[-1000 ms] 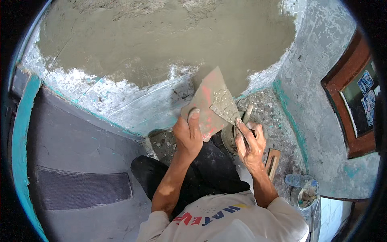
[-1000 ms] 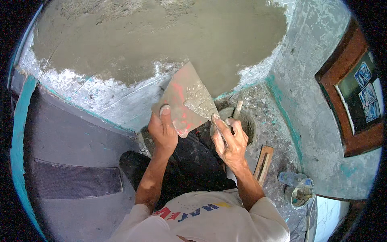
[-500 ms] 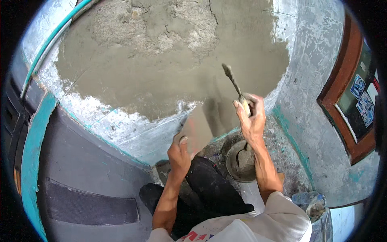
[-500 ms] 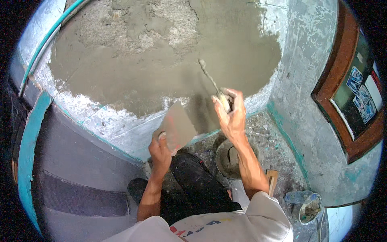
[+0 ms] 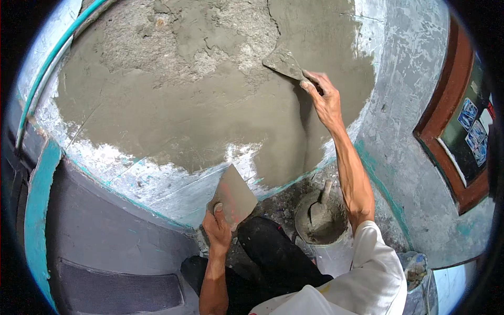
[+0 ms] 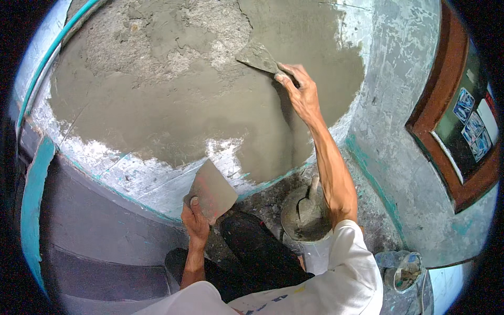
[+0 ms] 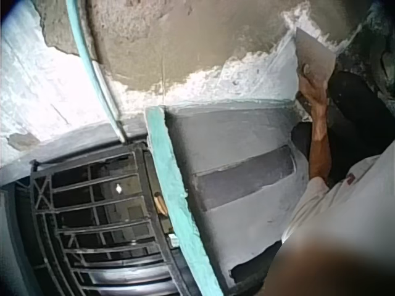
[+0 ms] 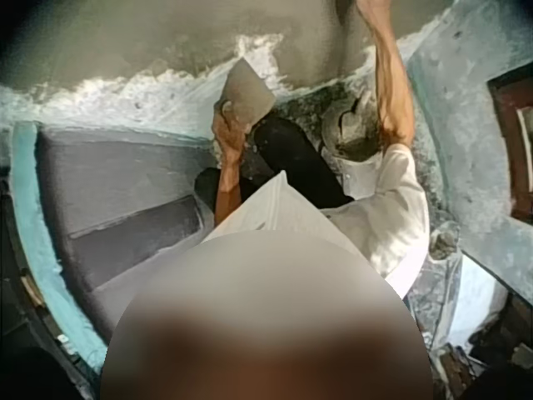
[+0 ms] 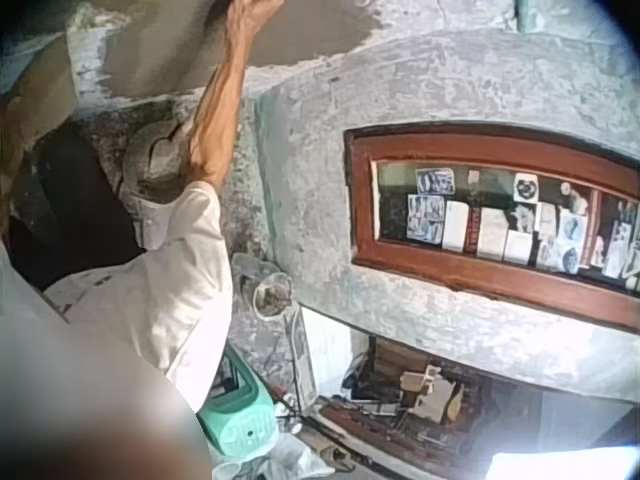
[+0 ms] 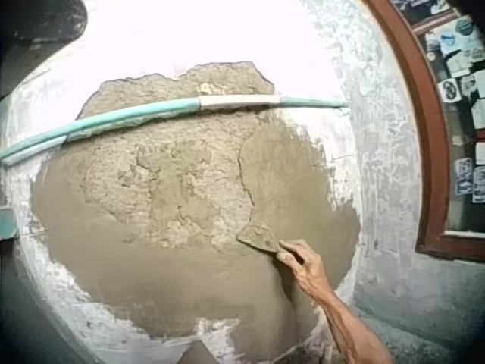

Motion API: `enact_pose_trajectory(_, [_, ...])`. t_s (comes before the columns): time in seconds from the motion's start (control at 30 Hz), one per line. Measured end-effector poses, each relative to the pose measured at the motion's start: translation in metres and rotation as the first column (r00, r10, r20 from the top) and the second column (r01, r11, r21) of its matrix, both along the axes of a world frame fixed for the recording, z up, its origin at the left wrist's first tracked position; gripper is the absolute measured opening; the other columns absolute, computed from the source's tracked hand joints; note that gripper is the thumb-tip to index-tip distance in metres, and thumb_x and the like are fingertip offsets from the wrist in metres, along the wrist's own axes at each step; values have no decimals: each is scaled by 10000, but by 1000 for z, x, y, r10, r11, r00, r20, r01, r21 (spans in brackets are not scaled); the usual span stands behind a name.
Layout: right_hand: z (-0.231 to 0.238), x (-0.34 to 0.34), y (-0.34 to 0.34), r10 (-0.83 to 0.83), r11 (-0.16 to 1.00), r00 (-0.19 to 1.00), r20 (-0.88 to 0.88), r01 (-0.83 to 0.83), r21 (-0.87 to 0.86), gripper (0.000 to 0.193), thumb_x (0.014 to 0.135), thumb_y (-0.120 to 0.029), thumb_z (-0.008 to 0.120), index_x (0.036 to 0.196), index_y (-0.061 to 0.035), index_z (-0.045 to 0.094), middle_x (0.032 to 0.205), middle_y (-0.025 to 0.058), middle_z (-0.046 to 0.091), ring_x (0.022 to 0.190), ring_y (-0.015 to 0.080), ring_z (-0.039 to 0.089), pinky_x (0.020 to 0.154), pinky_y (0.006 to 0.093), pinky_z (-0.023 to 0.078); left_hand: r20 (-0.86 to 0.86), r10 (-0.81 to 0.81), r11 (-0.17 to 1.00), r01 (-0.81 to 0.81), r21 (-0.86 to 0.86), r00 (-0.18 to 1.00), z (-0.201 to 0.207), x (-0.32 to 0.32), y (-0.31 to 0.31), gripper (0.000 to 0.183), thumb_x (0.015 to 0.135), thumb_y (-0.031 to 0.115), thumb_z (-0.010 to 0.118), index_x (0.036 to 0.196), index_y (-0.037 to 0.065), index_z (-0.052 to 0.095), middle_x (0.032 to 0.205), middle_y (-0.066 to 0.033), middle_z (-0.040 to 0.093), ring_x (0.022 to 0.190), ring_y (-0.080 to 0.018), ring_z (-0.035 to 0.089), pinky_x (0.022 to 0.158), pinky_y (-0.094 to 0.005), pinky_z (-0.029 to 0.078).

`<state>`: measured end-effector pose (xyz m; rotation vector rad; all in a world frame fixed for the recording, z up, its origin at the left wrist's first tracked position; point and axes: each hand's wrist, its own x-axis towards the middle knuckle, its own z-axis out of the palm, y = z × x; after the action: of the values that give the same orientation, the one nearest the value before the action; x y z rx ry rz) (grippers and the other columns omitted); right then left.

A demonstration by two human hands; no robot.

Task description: The person applies cement mix to a wall using a trowel and hawk, smoothing the plaster onto the surface.

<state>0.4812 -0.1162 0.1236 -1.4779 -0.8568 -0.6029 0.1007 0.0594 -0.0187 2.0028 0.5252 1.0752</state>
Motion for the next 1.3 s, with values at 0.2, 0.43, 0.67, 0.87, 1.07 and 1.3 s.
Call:
enact_pose_trajectory(0.2, [-8, 31, 7, -65, 998, 997, 50, 65, 0, 312, 995, -239, 777, 1208, -11, 759, 954, 66, 577, 888, 204, 568, 844, 362, 493, -30, -23, 983, 17, -185, 999, -2, 6, -4, 395, 1157, 325, 493, 1238, -31, 646, 992, -133, 697, 918, -186, 618, 819, -368, 518])
enact_pose_trajectory(0.43, [-59, 17, -16, -200, 979, 977, -69, 202, 23, 271, 1020, -192, 761, 1215, -3, 756, 1009, 44, 624, 905, 138, 600, 832, 292, 504, -59, -15, 999, 13, -38, 998, 3, 8, -6, 386, 1158, 301, 460, 1227, -36, 634, 988, -127, 684, 902, -194, 596, 815, -367, 506])
enact_pose_trajectory(0.67, [-45, -29, -4, -131, 962, 991, -24, 133, 238, 282, 1013, -128, 734, 1277, -30, 758, 1129, 96, 688, 1073, 188, 661, 955, 326, 531, -28, -3, 996, 1, -94, 1000, 3, 7, -8, 403, 1167, 332, 456, 1234, -26, 630, 1026, -135, 687, 925, -200, 590, 838, -386, 508])
enact_pose_trajectory(0.87, [-18, -37, 41, -117, 949, 992, 36, 101, 299, 236, 995, -89, 752, 1222, -39, 790, 1061, 103, 681, 963, 205, 644, 873, 333, 527, -14, -13, 998, 12, -58, 1000, -3, 9, -2, 399, 1167, 341, 466, 1251, -17, 619, 1003, -113, 682, 930, -172, 575, 835, -361, 504])
enact_pose_trajectory(1.07, [-70, -38, 72, -216, 952, 975, 53, 198, 234, 249, 960, -38, 772, 1209, -23, 786, 994, 126, 620, 907, 242, 621, 840, 353, 524, -27, -3, 996, 0, -93, 1000, -7, 6, 1, 409, 1164, 370, 480, 1241, -6, 622, 993, -91, 669, 930, -160, 564, 840, -356, 501])
enact_pose_trajectory(1.3, [-100, -68, 31, -272, 949, 961, 44, 260, 181, 218, 981, -12, 731, 1196, 7, 767, 1014, 137, 617, 963, 263, 625, 866, 369, 525, -28, 16, 996, -18, -84, 999, -3, 7, 0, 430, 1164, 384, 476, 1274, -2, 632, 1038, -114, 698, 954, -172, 596, 849, -363, 510])
